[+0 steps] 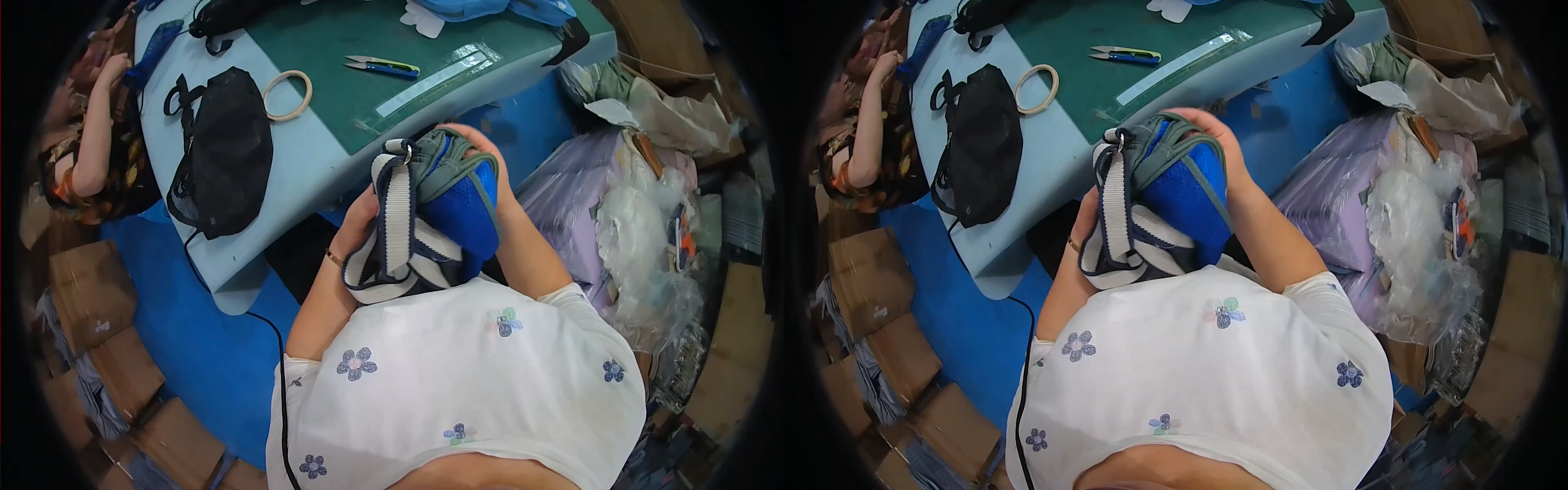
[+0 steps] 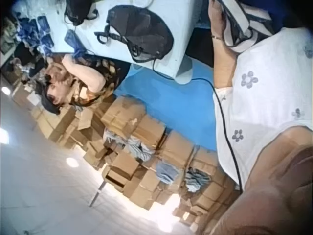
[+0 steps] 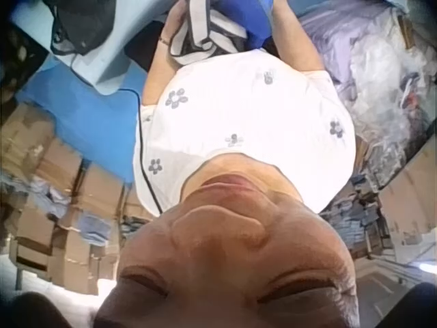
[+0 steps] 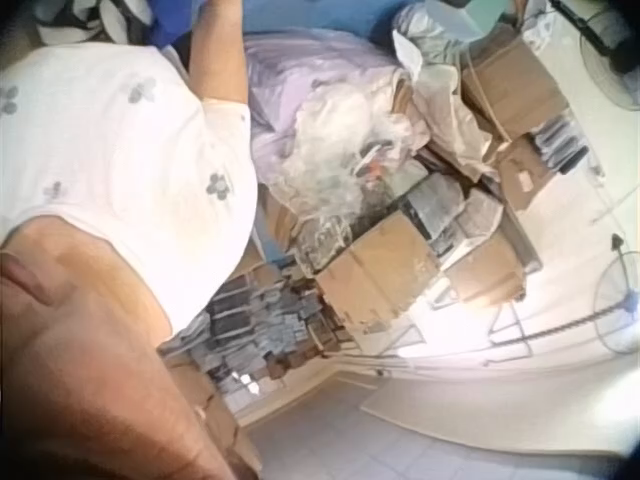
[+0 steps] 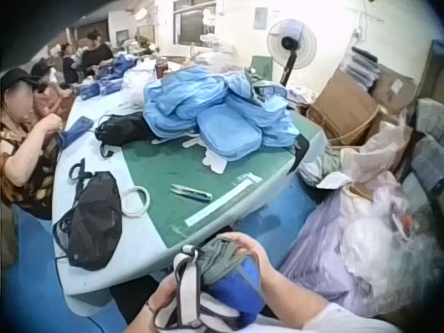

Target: Trimming loose threads and inspecting small bags at a workshop station.

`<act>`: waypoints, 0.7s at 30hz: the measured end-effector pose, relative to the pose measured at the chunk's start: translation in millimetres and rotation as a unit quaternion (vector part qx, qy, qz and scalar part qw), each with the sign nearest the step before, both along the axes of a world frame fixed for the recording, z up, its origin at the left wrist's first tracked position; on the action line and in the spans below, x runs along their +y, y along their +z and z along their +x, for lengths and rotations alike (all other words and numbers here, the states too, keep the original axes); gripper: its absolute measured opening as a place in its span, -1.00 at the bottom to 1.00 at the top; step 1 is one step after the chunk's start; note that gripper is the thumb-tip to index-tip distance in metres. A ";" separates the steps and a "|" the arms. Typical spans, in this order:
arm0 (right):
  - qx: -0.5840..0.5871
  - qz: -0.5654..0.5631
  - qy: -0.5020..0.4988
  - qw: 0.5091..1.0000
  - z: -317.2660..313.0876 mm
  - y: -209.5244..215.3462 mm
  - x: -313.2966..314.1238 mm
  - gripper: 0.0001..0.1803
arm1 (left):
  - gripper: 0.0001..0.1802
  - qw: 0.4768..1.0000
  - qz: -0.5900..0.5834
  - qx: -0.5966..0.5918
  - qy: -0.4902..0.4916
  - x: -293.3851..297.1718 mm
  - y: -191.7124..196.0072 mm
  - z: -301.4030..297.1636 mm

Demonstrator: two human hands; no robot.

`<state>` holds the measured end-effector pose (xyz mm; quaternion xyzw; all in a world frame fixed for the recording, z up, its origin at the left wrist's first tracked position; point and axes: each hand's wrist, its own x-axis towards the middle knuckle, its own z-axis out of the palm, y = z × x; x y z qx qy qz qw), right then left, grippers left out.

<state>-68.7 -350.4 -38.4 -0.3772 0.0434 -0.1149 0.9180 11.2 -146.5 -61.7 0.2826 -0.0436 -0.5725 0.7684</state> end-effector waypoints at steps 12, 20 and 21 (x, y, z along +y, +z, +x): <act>0.086 -0.060 0.001 0.995 -18.2 40.4 7.5 -0.74 | -0.22 0.944 -0.248 -0.122 -0.179 -58.5 42.5 -8.0; 0.067 -0.086 -0.036 0.993 10.7 37.3 24.0 -0.75 | -0.53 0.948 -0.277 0.156 -0.033 -64.5 -3.5 -13.7; 0.067 -0.089 -0.041 0.993 10.8 35.4 19.7 -0.75 | -0.54 0.964 -0.228 0.125 0.056 -63.6 -0.6 -20.4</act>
